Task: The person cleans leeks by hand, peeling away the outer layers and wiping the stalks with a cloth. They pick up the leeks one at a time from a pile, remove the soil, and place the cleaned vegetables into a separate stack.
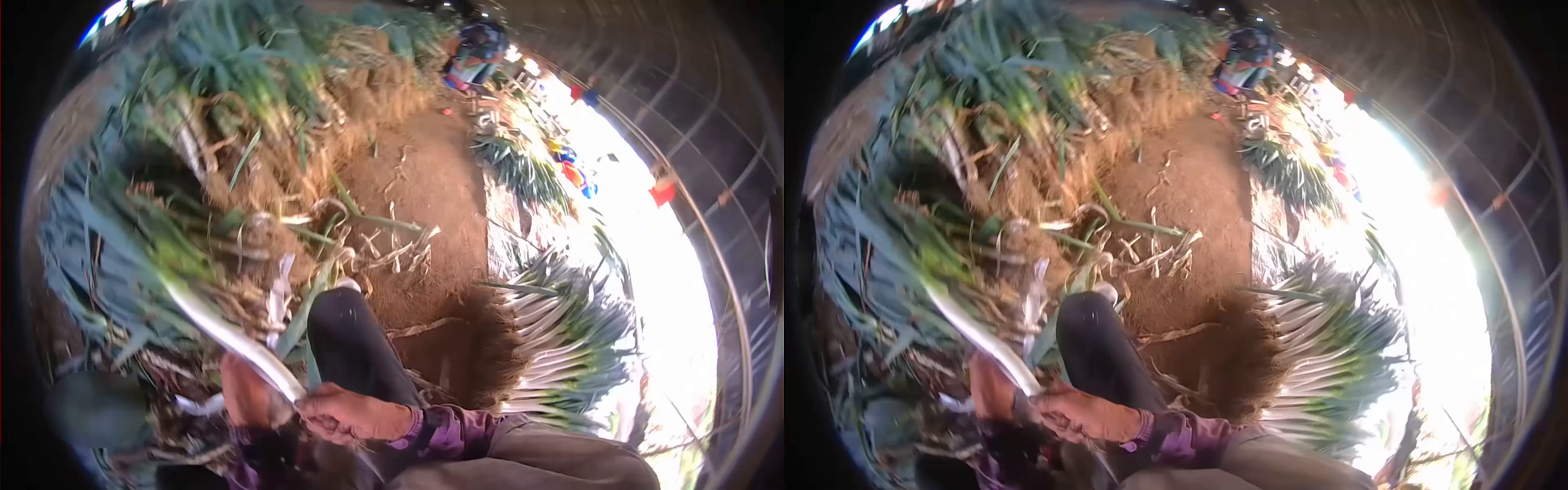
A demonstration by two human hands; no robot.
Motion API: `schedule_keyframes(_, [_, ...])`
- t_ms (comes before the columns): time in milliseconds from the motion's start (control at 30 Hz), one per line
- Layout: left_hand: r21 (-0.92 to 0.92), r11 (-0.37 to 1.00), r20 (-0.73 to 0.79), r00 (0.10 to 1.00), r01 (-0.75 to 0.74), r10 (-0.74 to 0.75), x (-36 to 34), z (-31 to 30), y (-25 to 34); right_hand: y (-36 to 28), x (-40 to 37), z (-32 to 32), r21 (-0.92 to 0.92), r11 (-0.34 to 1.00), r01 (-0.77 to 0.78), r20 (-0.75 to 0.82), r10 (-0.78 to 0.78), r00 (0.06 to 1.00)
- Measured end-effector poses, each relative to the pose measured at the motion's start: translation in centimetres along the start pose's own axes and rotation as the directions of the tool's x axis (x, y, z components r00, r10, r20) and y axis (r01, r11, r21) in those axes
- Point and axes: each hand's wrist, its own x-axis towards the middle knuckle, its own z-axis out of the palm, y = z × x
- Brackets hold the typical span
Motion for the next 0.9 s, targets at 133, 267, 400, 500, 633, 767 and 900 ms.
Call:
schedule_keyframes(133, [-0.944,0.214,0.162,0.919,0.251,-0.36,-2.7,4.1,-2.3,0.1,0.4,-0.8,0.099,0.995,0.033,0.061,-0.039,0.997])
schedule_keyframes(267, [-0.951,0.067,0.254,0.885,0.302,-0.391,-2.9,4.5,1.3,-0.2,0.3,-1.4,0.083,0.995,0.063,0.037,-0.067,0.997])
schedule_keyframes(400, [-0.952,-0.121,0.307,0.851,0.282,-0.426,-3.0,4.3,2.9,0.4,0.7,-2.1,0.004,0.994,0.109,-0.028,-0.108,0.994])
schedule_keyframes(500, [-0.953,-0.047,0.285,0.832,0.299,-0.477,-3.2,3.6,3.6,0.7,0.0,-1.3,-0.103,0.979,0.175,-0.058,-0.182,0.982])
schedule_keyframes(633, [-0.971,-0.095,0.24,0.868,0.221,-0.434,-4.2,4.9,1.7,1.0,-0.8,0.3,-0.115,0.972,0.205,-0.108,-0.218,0.97])
schedule_keyframes(767, [-0.98,-0.134,0.191,0.883,0.147,-0.428,-4.8,5.5,1.3,0.6,-0.6,1.3,0.143,0.989,-0.02,-0.109,0.036,0.993])
schedule_keyframes(900, [-0.906,-0.423,0.207,0.897,0.025,-0.39,-5.0,6.1,1.8,0.8,-0.6,0.9,0.171,0.981,-0.09,-0.02,0.095,0.995])
